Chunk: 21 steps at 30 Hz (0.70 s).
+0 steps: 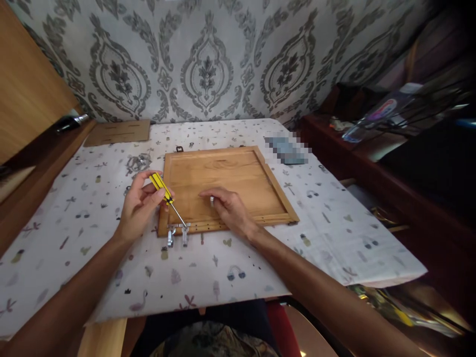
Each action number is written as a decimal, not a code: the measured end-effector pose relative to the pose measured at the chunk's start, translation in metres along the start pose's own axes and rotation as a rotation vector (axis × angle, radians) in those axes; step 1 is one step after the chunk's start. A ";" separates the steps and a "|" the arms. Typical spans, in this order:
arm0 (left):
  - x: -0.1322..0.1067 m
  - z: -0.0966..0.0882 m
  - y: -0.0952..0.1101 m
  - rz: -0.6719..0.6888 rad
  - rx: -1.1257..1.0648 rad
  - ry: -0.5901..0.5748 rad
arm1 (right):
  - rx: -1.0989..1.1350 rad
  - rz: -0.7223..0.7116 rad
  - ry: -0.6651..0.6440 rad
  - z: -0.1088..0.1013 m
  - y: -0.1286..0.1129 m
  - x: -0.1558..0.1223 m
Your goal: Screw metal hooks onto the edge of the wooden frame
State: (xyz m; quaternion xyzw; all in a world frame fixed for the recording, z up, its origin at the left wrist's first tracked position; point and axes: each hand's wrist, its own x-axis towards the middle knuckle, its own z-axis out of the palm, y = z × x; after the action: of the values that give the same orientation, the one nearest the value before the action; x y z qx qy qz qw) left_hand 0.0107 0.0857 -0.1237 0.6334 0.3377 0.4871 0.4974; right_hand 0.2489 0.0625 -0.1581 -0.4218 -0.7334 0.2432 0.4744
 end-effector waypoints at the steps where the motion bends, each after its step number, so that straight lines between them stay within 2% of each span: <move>1: -0.001 -0.001 -0.001 0.001 -0.001 0.008 | -0.049 -0.006 0.012 -0.003 0.002 -0.001; 3: -0.002 -0.002 -0.002 0.023 -0.013 0.025 | -0.097 0.022 0.022 -0.008 0.007 -0.002; 5: -0.002 -0.004 -0.003 0.057 -0.028 0.049 | -0.060 0.116 0.020 -0.010 0.008 -0.001; 10: -0.001 -0.007 -0.004 0.092 -0.023 0.099 | 0.307 0.496 -0.051 -0.010 -0.005 0.006; 13: -0.001 -0.007 -0.005 0.100 -0.019 0.115 | 0.410 0.619 -0.046 -0.009 -0.016 0.011; 17: -0.002 -0.004 -0.004 0.109 -0.014 0.093 | 0.450 0.624 -0.051 -0.008 -0.019 0.012; 21: -0.004 -0.001 -0.002 0.160 0.010 0.067 | 0.424 0.505 -0.075 -0.007 -0.010 0.005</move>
State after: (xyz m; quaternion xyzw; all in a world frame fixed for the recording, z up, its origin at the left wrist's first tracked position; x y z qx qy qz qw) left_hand 0.0091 0.0827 -0.1264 0.6442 0.3051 0.5446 0.4420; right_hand 0.2502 0.0611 -0.1450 -0.4729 -0.5558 0.5157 0.4489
